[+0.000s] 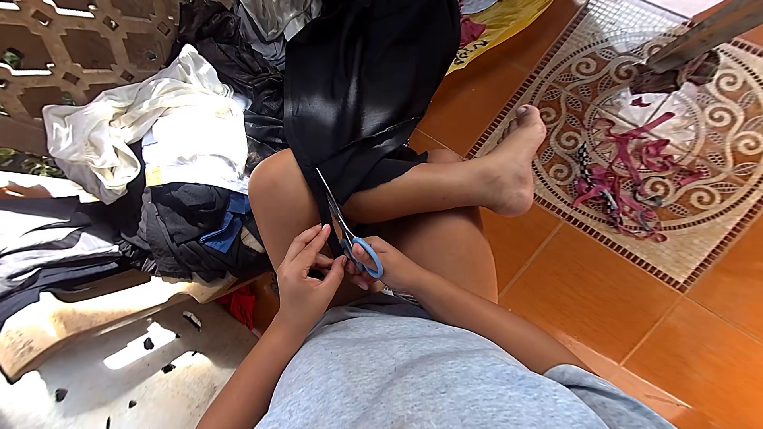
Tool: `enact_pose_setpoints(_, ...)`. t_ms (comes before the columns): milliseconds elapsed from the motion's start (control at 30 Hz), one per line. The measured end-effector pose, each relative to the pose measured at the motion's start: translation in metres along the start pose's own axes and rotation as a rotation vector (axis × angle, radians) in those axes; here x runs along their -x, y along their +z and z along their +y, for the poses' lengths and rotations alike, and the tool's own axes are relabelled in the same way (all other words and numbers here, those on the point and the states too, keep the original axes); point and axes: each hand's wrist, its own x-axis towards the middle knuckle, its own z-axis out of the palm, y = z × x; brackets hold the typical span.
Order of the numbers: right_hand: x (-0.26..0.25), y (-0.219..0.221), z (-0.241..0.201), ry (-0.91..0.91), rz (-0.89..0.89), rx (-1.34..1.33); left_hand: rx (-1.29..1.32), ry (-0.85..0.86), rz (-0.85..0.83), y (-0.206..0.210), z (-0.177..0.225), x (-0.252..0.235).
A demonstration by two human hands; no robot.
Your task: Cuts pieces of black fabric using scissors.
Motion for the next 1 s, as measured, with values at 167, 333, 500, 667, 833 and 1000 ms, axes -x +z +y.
enact_pose_setpoints(167,-0.003,0.0,-0.004,0.006,-0.011,0.011,-0.016,0.014,0.007,-0.002,0.001,0.0)
enact_pose_setpoints(333,-0.008,0.001,-0.004,-0.034,-0.014,-0.024,-0.033,0.042,0.016,-0.004,0.002,0.0)
enact_pose_setpoints(500,-0.011,0.001,-0.004,-0.054,-0.04,-0.04,-0.064,0.051,0.0,-0.007,0.008,-0.001)
enact_pose_setpoints(667,-0.011,0.001,-0.004,-0.054,-0.019,-0.012,-0.063,0.055,-0.024,-0.008,0.009,-0.001)
enact_pose_setpoints(833,-0.01,0.0,-0.003,-0.049,-0.01,-0.044,-0.067,0.052,-0.037,-0.009,0.01,-0.002)
enact_pose_setpoints(1000,-0.013,-0.002,-0.007,-0.038,-0.04,-0.098,-0.045,0.044,-0.063,-0.009,0.012,0.001)
